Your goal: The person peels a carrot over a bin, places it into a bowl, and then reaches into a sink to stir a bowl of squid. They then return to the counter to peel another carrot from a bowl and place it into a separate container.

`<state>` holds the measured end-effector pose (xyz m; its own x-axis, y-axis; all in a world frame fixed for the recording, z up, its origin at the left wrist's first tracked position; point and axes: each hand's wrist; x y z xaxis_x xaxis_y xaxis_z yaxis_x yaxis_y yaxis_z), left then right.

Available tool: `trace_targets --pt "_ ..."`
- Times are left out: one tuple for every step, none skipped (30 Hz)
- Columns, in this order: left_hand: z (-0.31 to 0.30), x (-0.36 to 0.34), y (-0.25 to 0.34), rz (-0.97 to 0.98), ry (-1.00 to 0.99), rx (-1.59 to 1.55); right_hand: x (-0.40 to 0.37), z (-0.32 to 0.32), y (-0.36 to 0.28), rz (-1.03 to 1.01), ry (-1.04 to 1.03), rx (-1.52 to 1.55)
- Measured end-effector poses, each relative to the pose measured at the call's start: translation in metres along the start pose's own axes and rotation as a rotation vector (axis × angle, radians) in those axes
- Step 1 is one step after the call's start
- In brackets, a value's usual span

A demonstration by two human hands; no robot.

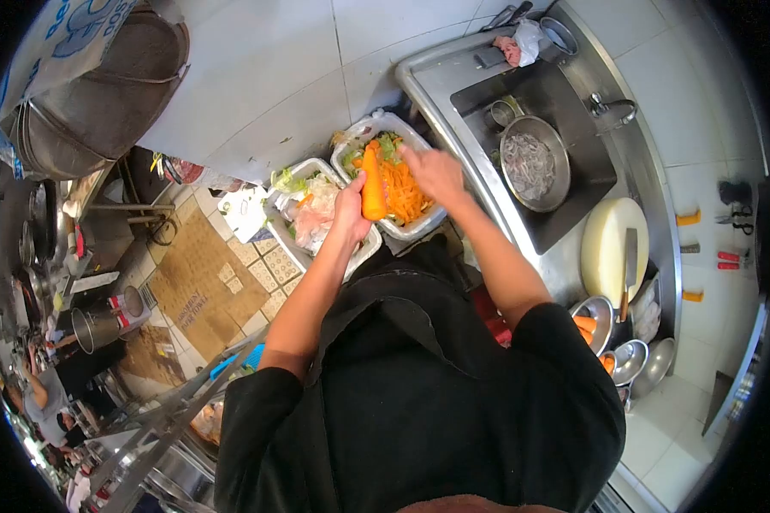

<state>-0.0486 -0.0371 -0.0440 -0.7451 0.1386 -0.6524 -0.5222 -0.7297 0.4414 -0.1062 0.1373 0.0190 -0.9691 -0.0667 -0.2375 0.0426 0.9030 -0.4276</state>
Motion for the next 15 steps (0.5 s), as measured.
trace_targets --pt "0.003 0.004 0.001 0.007 0.013 -0.053 -0.018 0.006 -0.004 -0.034 -0.033 -0.029" --pt "0.006 0.008 0.001 0.012 0.026 -0.104 -0.035 0.01 -0.007 -0.102 -0.015 -0.008" --pt "0.008 0.01 0.001 0.016 0.038 -0.153 -0.051 0.013 -0.009 -0.168 0.004 0.014" --pt "0.01 0.01 0.001 0.018 0.051 -0.151 -0.06 0.015 -0.01 -0.232 0.022 0.036" --pt "0.012 0.009 0.0 0.018 0.064 -0.147 -0.063 0.018 -0.01 -0.226 0.043 0.042" --pt "0.013 0.008 -0.001 0.016 0.075 -0.141 -0.065 0.021 -0.008 -0.217 0.064 0.049" --pt "0.012 0.009 -0.004 0.01 0.077 -0.142 -0.066 0.024 -0.006 -0.208 0.088 0.056" --pt "0.011 0.011 -0.007 0.004 0.077 -0.143 -0.065 0.027 -0.001 -0.213 0.057 0.045" --pt "0.009 0.011 -0.009 0.0 0.077 -0.144 -0.061 0.033 0.005 -0.22 0.026 0.035" --pt "0.01 0.007 -0.008 -0.012 0.069 -0.083 -0.056 0.038 0.009 -0.229 -0.004 0.025" --pt "0.009 0.001 -0.008 -0.025 0.061 -0.023 -0.047 0.043 0.013 -0.199 -0.009 -0.018" --pt "0.01 -0.006 -0.008 -0.04 0.051 0.039 -0.034 0.047 0.017 -0.166 -0.013 -0.06" --pt "0.013 -0.014 -0.009 -0.053 0.014 0.06 -0.02 0.044 0.016 -0.133 -0.017 -0.102" --pt "0.015 -0.024 -0.011 -0.067 -0.022 0.08 -0.005 0.036 0.017 -0.065 -0.023 -0.096" --pt "0.016 -0.033 -0.012 -0.081 -0.057 0.102 0.007 0.025 0.016 0.006 -0.03 -0.089"
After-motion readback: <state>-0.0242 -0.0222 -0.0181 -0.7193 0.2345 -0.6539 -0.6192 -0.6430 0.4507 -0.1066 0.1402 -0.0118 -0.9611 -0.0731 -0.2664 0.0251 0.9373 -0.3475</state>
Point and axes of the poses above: each hand's wrist, its own x-axis towards the middle knuckle, its own z-axis out of the palm, y = z × x, and after that the axes turned 1 degree about z, right-handed
